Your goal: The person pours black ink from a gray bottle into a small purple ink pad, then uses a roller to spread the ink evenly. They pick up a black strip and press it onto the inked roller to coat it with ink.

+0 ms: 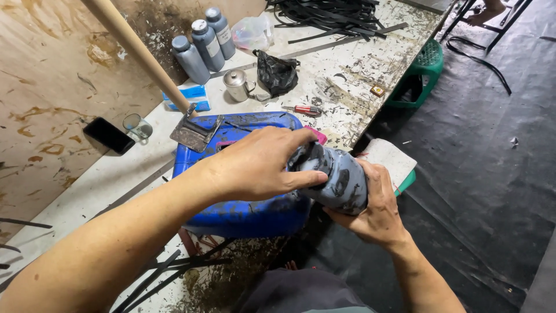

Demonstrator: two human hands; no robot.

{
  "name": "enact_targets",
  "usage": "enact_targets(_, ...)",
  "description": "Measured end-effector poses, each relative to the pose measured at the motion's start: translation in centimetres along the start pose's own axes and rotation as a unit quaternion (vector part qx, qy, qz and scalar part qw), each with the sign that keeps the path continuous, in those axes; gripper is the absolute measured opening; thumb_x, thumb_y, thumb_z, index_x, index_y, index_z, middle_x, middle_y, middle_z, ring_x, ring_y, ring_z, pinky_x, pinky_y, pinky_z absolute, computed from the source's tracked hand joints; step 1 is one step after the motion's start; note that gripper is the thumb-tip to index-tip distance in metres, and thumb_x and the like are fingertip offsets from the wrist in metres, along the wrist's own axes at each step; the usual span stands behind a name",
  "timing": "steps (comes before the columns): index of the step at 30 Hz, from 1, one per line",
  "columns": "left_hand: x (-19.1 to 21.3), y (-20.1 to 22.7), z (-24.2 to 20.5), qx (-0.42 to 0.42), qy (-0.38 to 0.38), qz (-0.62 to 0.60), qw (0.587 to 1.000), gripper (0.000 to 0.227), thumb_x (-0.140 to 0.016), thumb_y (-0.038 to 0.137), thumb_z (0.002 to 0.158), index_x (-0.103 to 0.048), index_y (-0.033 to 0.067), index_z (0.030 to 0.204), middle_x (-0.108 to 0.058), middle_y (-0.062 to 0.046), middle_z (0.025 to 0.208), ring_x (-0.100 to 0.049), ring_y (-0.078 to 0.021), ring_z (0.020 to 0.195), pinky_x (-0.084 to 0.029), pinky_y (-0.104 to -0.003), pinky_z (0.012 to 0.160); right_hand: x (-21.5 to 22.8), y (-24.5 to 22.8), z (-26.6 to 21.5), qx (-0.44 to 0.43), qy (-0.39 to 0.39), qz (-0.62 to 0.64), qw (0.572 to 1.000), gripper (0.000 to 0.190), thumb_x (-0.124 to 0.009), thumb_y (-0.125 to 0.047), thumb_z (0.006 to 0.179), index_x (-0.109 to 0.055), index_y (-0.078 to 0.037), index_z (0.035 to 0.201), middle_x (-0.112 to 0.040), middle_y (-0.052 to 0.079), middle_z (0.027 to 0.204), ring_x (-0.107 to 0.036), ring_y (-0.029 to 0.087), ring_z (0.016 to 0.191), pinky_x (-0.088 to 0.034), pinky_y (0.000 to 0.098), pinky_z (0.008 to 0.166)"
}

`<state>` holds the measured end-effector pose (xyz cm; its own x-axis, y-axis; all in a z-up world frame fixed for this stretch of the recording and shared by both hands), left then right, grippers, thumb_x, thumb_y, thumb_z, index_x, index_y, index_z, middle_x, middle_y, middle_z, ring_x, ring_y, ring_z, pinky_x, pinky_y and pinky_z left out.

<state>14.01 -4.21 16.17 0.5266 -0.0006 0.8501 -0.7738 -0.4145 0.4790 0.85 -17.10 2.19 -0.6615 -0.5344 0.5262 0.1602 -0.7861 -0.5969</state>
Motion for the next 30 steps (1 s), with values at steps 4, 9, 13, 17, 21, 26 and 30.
enact_targets(4,0.0,-0.4,0.1,0.041,0.008,0.0,0.999,0.063,-0.059,0.06,0.089,-0.066,0.0028,0.116,-0.072,-0.024,0.097,-0.071,-0.0456,0.101,-0.057,-0.052,0.083,-0.1,-0.5,0.2,-0.005,-0.001,0.011,1.0,0.106,-0.098,-0.042,0.058,-0.049,-0.005,0.143,-0.058,0.016,0.12,-0.062,0.039,0.113,-0.05,0.051,0.099)
enact_targets(9,0.3,-1.0,-0.1,0.082,0.049,0.013,0.995,0.066,-0.057,0.062,0.09,-0.067,-0.0029,0.09,-0.069,-0.026,0.082,-0.071,-0.0489,0.089,-0.057,-0.051,0.072,-0.7,-0.6,0.1,-0.019,0.0,0.015,1.0,0.107,-0.099,-0.043,0.057,-0.049,-0.006,0.144,-0.057,0.016,0.118,-0.062,0.039,0.112,-0.049,0.0517,0.1)
enact_targets(13,0.9,-1.0,-0.2,0.106,0.074,0.01,0.992,0.068,-0.06,0.064,0.087,-0.066,-0.003,0.078,-0.066,-0.026,0.076,-0.071,-0.0482,0.083,-0.056,-0.051,0.068,-0.9,-0.4,0.1,-0.036,-0.021,0.031,0.999,0.11,-0.1,-0.043,0.055,-0.048,-0.008,0.146,-0.057,0.015,0.122,-0.061,0.037,0.117,-0.048,0.0514,0.103)
enact_targets(17,1.1,-1.5,0.1,0.122,0.099,-0.002,0.988,0.074,-0.057,0.067,0.087,-0.063,-0.0045,0.069,-0.063,-0.027,0.068,-0.069,-0.0481,0.076,-0.055,-0.051,0.065,-0.9,-0.3,0.0,-0.053,-0.022,0.044,0.997,0.109,-0.1,-0.04,0.056,-0.047,-0.009,0.146,-0.056,0.015,0.125,-0.06,0.037,0.12,-0.047,0.0529,0.104)
enact_targets(21,1.6,-1.4,-0.5,0.132,0.124,-0.01,0.983,0.076,-0.057,0.066,0.089,-0.06,-0.0043,0.062,-0.059,-0.025,0.063,-0.067,-0.043,0.067,-0.056,-0.046,0.062,-0.8,-0.5,0.0,-0.05,-0.02,0.049,0.997,0.108,-0.099,-0.04,0.057,-0.047,-0.009,0.147,-0.056,0.016,0.124,-0.06,0.037,0.121,-0.046,0.0524,0.106)
enact_targets(26,1.4,-1.0,-0.1,0.117,0.116,0.001,0.986,0.076,-0.059,0.067,0.088,-0.059,-0.0048,0.062,-0.06,-0.029,0.065,-0.068,-0.0465,0.072,-0.056,-0.048,0.065,-0.7,-0.8,0.3,-0.021,-0.003,0.025,0.999,0.107,-0.099,-0.041,0.058,-0.048,-0.005,0.145,-0.056,0.018,0.12,-0.06,0.039,0.116,-0.048,0.0532,0.102)
enact_targets(30,0.9,-0.8,0.1,0.106,0.115,0.016,0.988,0.074,-0.061,0.066,0.087,-0.061,-0.0046,0.064,-0.06,-0.03,0.067,-0.069,-0.0479,0.074,-0.056,-0.049,0.065,-0.6,-0.5,0.1,-0.012,0.009,0.008,1.0,0.108,-0.099,-0.044,0.058,-0.049,-0.005,0.145,-0.056,0.016,0.12,-0.06,0.038,0.116,-0.048,0.0522,0.102)
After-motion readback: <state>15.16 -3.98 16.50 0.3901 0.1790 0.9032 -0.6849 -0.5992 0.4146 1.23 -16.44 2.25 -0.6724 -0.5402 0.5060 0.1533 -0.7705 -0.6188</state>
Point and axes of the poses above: each hand's wrist, its own z-axis towards the middle knuckle, its own x-axis out of the back of the hand, y = z × x, the point moved 7 cm from there along z, towards the middle knuckle
